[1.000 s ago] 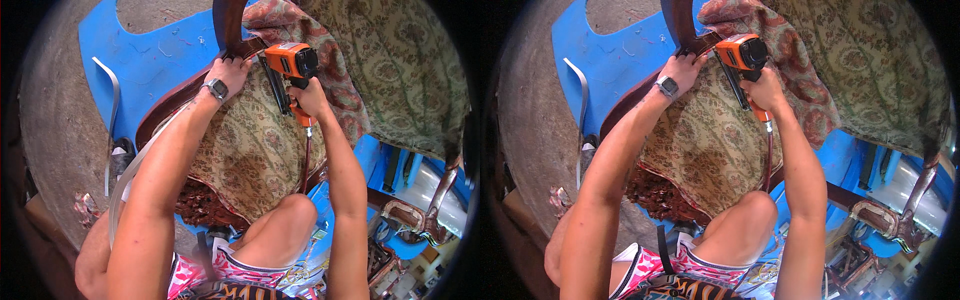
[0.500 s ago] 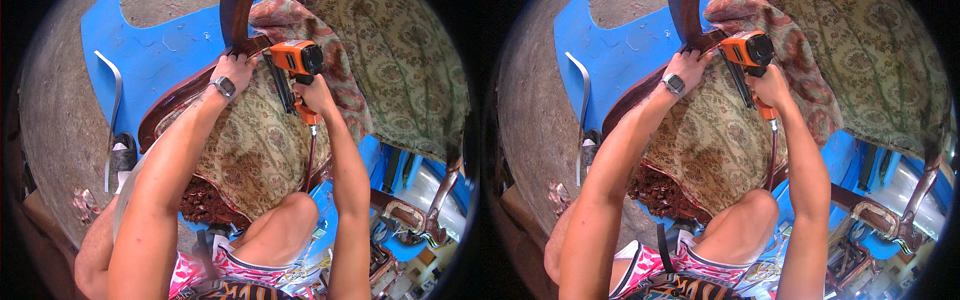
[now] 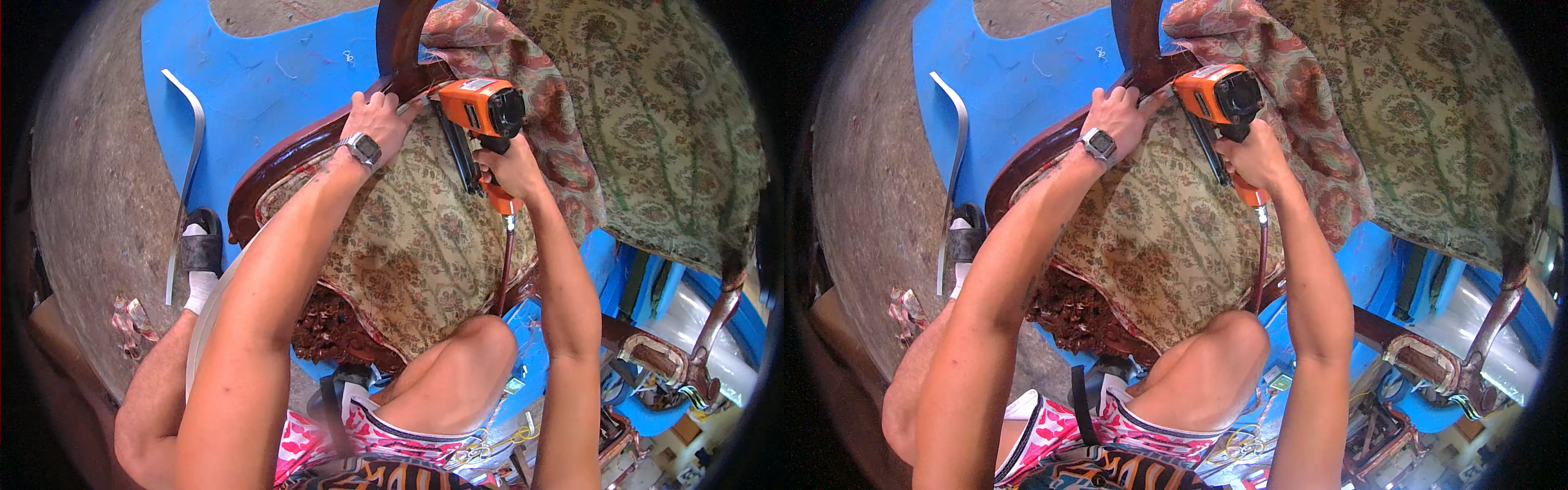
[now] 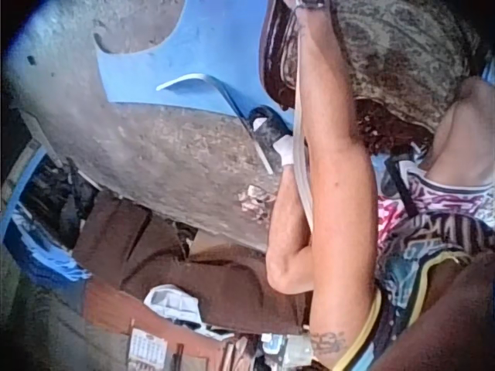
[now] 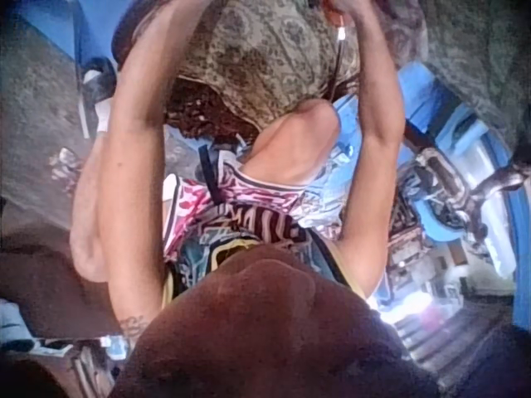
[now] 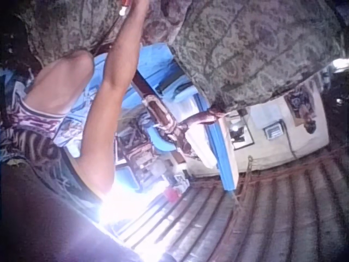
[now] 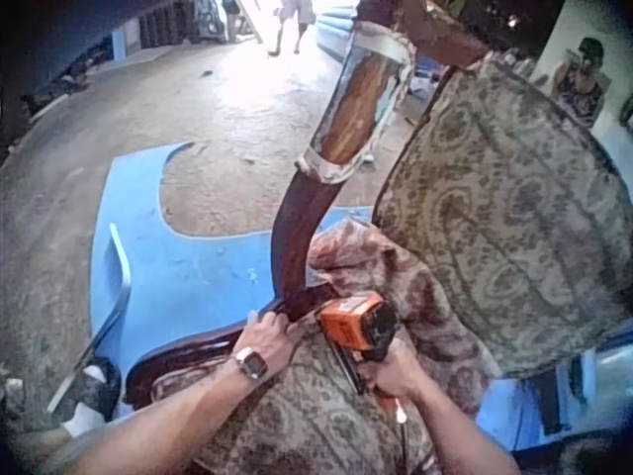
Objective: Attaching upholstery trim to the frame of a wooden chair using a pneumatic staple gun.
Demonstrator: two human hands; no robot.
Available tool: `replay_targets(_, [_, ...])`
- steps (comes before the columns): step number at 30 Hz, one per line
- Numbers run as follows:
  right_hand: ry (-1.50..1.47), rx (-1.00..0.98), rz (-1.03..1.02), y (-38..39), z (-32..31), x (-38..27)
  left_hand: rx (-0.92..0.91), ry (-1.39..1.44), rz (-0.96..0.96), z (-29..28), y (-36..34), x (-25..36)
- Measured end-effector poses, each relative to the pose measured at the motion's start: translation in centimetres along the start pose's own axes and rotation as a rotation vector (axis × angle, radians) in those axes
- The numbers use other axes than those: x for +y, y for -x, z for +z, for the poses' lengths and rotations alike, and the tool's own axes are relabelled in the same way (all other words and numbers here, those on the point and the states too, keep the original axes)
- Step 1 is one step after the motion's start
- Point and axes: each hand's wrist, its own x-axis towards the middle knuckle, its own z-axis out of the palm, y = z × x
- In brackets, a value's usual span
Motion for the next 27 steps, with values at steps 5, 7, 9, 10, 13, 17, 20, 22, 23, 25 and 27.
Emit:
replay_targets(5, [-0.022,0.019,0.036,0.4,0.4,-1.0,0.012,-0.037,-0.015,0.3,0.1,0.0])
replay_targets(7, [0.056,0.032,0.021,0.3,0.3,-0.5,-0.007,-0.043,-0.006,0.2,0.0,0.1])
replay_targets(9, [0.087,0.025,0.035,0.3,0.4,-0.4,-0.029,-0.05,0.001,0.3,-0.1,0.1])
replay_targets(10, [0.122,0.015,0.05,0.3,0.4,-0.5,-0.011,-0.056,0.006,0.4,-0.1,0.1])
replay_targets(13, [0.251,0.05,-0.173,0.4,0.3,-0.8,-0.011,-0.057,0.008,0.1,-0.2,0.2])
replay_targets(17, [0.204,0.013,-0.042,-0.1,0.1,-0.5,0.027,-0.069,0.015,0.6,-0.2,0.1])
replay_targets(20, [0.159,0.062,-0.149,-0.1,0.2,-0.2,0.028,-0.07,0.014,0.5,-0.2,0.1])
replay_targets(22, [0.134,0.049,-0.15,-0.2,0.6,0.1,0.02,-0.062,0.012,0.9,0.1,0.0])
replay_targets(23, [0.131,0.055,-0.153,-0.3,0.4,0.1,0.008,-0.051,0.008,1.1,0.2,-0.1])
replay_targets(25, [0.02,-0.047,0.104,-0.7,0.0,-0.1,0.007,-0.061,0.016,1.0,0.2,-0.3])
replay_targets(27, [-0.037,0.021,0.08,0.1,0.0,0.4,0.003,-0.076,0.036,1.0,0.0,-0.6])
